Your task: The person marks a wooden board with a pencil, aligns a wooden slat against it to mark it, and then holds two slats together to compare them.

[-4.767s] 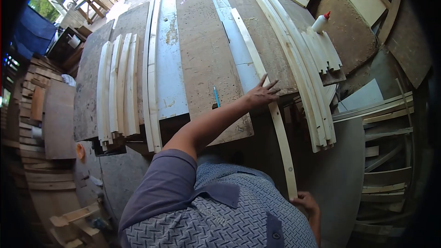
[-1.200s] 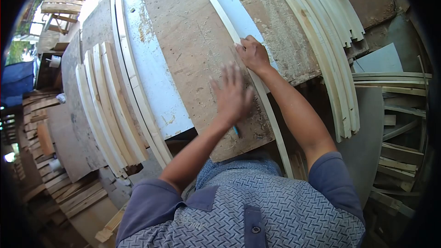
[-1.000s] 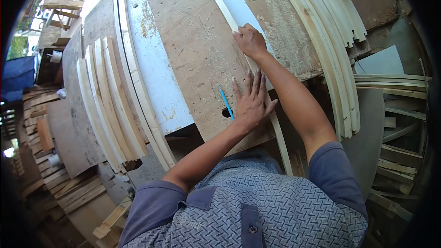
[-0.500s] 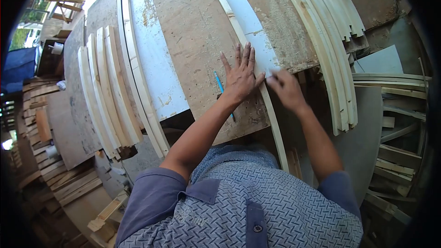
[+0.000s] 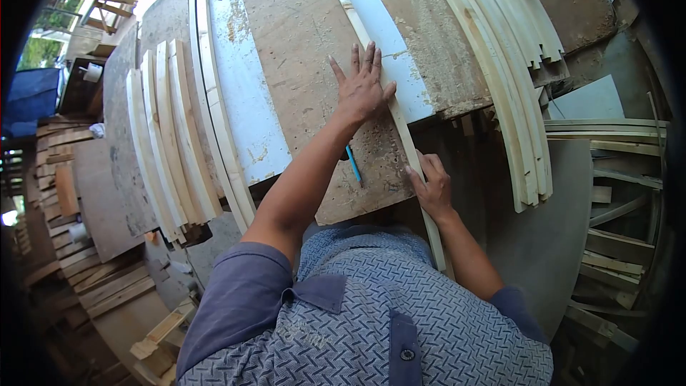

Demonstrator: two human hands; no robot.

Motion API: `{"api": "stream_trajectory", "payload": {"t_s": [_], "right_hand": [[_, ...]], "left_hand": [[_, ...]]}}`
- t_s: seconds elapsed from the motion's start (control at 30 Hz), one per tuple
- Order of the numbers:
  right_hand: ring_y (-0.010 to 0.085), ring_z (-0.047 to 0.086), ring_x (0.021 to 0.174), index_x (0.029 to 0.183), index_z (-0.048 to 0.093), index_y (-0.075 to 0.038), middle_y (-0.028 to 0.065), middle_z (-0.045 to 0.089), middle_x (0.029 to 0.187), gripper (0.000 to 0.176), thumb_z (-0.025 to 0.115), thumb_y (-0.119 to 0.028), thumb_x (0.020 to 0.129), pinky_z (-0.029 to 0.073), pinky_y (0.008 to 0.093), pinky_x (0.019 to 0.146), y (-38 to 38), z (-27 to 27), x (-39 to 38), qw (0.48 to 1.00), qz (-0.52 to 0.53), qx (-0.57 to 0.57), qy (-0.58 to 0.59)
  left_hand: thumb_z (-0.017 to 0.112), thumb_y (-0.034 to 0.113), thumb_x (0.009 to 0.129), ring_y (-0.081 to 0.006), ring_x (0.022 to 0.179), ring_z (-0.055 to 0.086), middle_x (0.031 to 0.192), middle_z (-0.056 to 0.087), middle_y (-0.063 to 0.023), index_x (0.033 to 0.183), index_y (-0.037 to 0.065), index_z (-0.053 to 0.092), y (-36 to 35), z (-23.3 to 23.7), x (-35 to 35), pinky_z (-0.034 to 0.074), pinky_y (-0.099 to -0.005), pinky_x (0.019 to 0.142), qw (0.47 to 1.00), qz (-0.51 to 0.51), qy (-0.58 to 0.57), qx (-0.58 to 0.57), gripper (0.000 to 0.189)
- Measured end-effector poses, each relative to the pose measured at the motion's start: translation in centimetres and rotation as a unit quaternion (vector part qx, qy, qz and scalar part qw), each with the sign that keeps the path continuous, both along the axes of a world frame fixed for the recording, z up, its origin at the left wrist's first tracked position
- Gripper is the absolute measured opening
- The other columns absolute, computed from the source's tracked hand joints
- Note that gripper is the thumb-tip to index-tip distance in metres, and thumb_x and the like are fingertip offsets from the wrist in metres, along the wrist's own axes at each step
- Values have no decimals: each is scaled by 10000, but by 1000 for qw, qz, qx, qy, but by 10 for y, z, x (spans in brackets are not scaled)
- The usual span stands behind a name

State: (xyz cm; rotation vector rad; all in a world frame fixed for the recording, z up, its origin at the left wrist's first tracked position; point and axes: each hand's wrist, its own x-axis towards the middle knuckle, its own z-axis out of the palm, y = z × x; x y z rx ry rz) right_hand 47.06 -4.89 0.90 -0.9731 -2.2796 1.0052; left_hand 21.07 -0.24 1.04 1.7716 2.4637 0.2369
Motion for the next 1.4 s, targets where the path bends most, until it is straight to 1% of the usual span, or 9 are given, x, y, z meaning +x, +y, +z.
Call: {"api": "stream_trajectory", "payload": {"t_s": [0.47,0.67,0.87,1.0,1.13,1.2,1.27,1.3,1.4], "right_hand": [[388,636,868,1182,617,-15,157,594,993,333,604,-242,939,525,446,724,50,-3,-75,997,-11,69,-12],[390,639,858,1163,628,-15,156,600,998,319,607,-239,936,526,450,727,65,-7,-96,996,-13,85,-3],[396,645,842,1153,635,-12,165,607,1011,329,596,-258,938,528,459,732,83,-14,-115,995,-12,97,-13],[407,642,840,1152,634,-12,167,611,1020,346,559,-286,955,528,473,740,96,-18,-132,994,-9,110,-28],[419,641,836,1159,632,-12,174,610,1031,359,537,-299,967,528,484,749,108,-12,-145,996,8,78,-50],[411,639,873,1181,626,-14,188,605,1034,384,555,-322,964,521,484,771,111,-9,-145,995,18,51,-90],[403,634,897,1196,621,-16,191,603,1033,396,574,-328,957,518,477,783,108,-7,-130,997,23,37,-59],[394,630,921,1210,617,-18,195,601,1033,410,594,-334,950,515,470,796,105,-6,-117,999,28,23,-30],[377,623,943,1222,617,-18,190,608,1022,406,633,-300,929,513,442,805,71,15,-60,997,50,-17,-54]], "left_hand": [[458,526,929,-327,1517,4,1655,71,-37,1573,91,112,55,3,-71,-86,-724,1103,1000,27,-5,-4,850],[409,520,945,-350,1514,14,1653,84,-52,1570,81,118,73,4,-87,-72,-725,1106,999,44,0,-14,817],[312,504,979,-341,1515,2,1648,104,-84,1560,49,159,61,-4,-70,-105,-732,1090,999,50,14,-6,753],[333,540,969,-339,1516,-5,1646,94,-105,1550,18,168,36,9,-34,-57,-711,1116,998,45,16,-52,798],[349,561,958,-326,1518,-11,1648,89,-98,1553,22,159,31,7,-34,-59,-712,1115,998,52,-32,-26,826],[359,576,948,-314,1519,-11,1649,81,-89,1557,34,149,35,6,-36,-64,-719,1110,998,56,-10,-26,842],[354,567,952,-311,1519,-9,1650,77,-83,1560,42,141,35,7,-37,-66,-724,1107,998,56,-5,-36,831],[349,557,955,-309,1519,-8,1651,73,-77,1563,50,133,35,7,-36,-69,-728,1105,997,57,0,-46,821],[339,540,963,-304,1520,-11,1652,69,-71,1567,60,117,34,8,-35,-76,-730,1102,997,62,3,-42,803]]}}
